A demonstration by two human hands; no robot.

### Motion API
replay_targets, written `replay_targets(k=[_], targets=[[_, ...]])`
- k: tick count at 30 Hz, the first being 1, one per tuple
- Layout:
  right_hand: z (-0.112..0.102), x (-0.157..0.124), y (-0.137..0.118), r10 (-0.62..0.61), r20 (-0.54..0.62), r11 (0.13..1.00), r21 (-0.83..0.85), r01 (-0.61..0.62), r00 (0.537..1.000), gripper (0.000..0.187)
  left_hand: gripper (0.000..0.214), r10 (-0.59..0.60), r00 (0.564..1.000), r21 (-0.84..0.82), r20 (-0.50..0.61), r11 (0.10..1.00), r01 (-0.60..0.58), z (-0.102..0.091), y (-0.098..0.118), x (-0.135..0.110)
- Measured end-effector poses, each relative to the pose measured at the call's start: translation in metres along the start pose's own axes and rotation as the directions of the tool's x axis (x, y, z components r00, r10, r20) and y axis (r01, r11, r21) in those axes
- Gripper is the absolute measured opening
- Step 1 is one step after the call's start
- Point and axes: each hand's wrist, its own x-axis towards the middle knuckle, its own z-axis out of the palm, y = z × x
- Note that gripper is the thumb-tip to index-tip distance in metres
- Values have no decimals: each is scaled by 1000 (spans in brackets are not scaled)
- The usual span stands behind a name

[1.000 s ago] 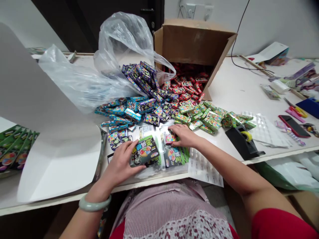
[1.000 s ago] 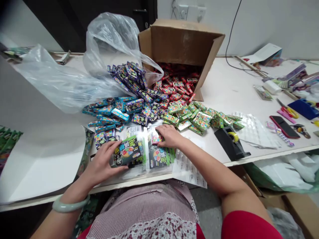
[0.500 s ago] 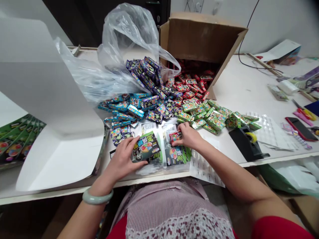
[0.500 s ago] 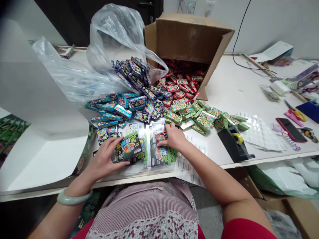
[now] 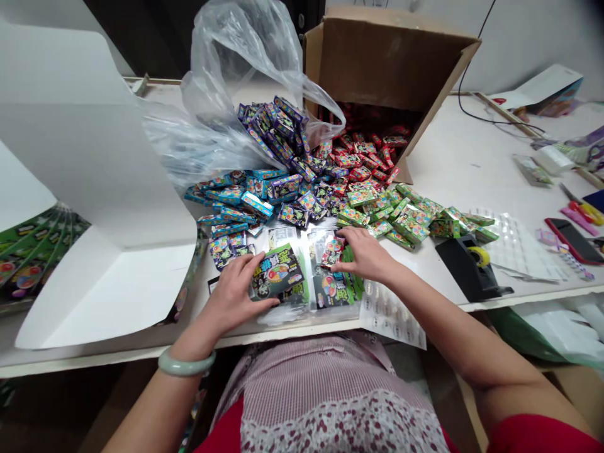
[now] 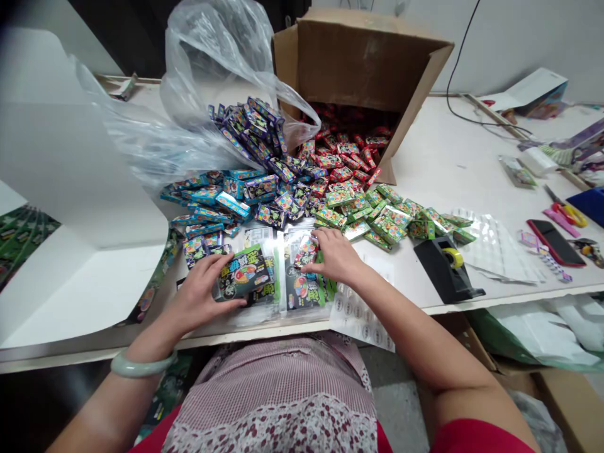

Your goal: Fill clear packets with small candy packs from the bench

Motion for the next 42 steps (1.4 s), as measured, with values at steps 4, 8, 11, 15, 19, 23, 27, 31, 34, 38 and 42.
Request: replay_targets(k=[4,8,11,15,19,23,27,31,34,38,42], targets=[[9,5,0,-40,-34,998,41,42,999,73,93,51,999,31,-18,998,-51,-1,4,5],[-10,-3,-14,-150,-234,977,116,180,961,73,92,67,997,35,-30,997,-66,-4,8,6],[-34,-10,-31,-311,-108,947,44,317,944,73,94,101,994,17,-35,995,-101,-6,11,8],[-49,-11,-45,-429,91,903,7,430,899,67,97,157,987,-2,-26,988,-157,-7,15,11],[-43,-4,-43,-489,149,872,106,477,860,70,98,184,983,-79,12,980,-182,-5,21,9],[-30,-1,-44,-446,31,870,250,425,895,91,99,109,994,-116,19,988,-106,-4,23,6],[-19,-9,-59,-295,-80,898,317,305,952,61,97,50,998,-75,-43,996,-53,-5,19,2],[-12,3,-61,-256,-13,859,455,234,967,35,98,70,997,-110,-34,991,-74,-5,15,-2],[-9,48,-50,-101,-107,889,436,138,989,28,96,15,998,-103,-55,994,-20,-9,12,-4],[-1,121,-51,-69,-67,994,76,74,995,24,95,-9,997,-71,-70,997,4,-14,11,-5],[5,152,-65,-39,-47,998,50,42,998,21,95,-30,995,-63,-94,998,24,-16,9,-11]])
